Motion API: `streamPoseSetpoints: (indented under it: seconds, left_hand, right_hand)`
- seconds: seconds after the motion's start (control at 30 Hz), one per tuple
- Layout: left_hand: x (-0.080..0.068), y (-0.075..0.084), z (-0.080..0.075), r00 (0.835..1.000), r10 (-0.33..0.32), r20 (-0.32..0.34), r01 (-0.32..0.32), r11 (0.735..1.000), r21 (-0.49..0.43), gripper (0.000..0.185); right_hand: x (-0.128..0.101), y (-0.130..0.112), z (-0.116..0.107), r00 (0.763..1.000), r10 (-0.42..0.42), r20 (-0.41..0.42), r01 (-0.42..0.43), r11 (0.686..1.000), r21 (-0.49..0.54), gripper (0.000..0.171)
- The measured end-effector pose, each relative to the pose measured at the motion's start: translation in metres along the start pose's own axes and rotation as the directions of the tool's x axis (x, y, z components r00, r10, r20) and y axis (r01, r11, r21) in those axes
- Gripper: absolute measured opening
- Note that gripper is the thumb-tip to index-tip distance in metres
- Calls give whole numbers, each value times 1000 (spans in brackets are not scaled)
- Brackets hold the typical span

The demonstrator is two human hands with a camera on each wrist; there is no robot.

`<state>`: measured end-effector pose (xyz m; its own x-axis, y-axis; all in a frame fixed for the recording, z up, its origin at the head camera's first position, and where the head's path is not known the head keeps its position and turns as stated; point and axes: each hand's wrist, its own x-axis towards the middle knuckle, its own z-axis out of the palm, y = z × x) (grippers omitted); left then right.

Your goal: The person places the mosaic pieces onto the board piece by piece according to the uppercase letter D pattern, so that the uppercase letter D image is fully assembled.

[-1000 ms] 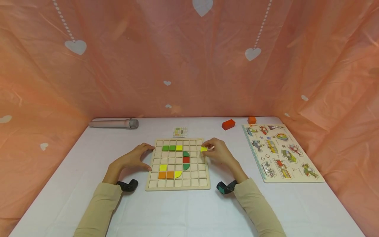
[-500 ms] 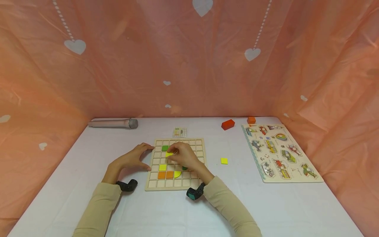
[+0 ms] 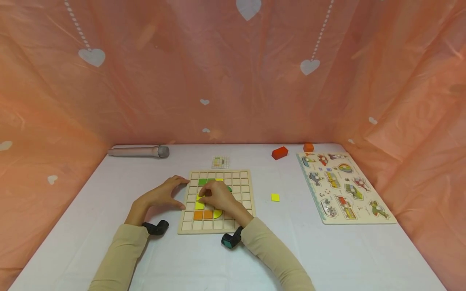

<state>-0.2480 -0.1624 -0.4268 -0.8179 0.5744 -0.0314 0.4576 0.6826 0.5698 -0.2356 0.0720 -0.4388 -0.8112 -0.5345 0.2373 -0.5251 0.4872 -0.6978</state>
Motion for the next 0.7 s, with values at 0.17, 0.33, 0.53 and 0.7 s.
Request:
streamPoseSetpoints:
  seconds: [0.17,0.33,0.53,0.7]
  left_hand:
    - [0,0,0,1000,7,0,-7,1000,6,90]
    - [-1,-1,0,1000,17,-1,-17,1000,18,89]
    - [-1,0,0,1000,8,-6,-8,1000,9,89]
    - [-2,2,-1,1000,12,-3,-12,1000,7,89]
  right_hand:
    - [-1,0,0,1000,-12,-1,12,999,-42,6]
    - [-1,0,-1,999,-33,18,34,995,-96,8]
    - [2,2,-1,996,-76,40,81,987,-137,13]
    - [1,1,-5,991,-106,82,117,983,-142,17]
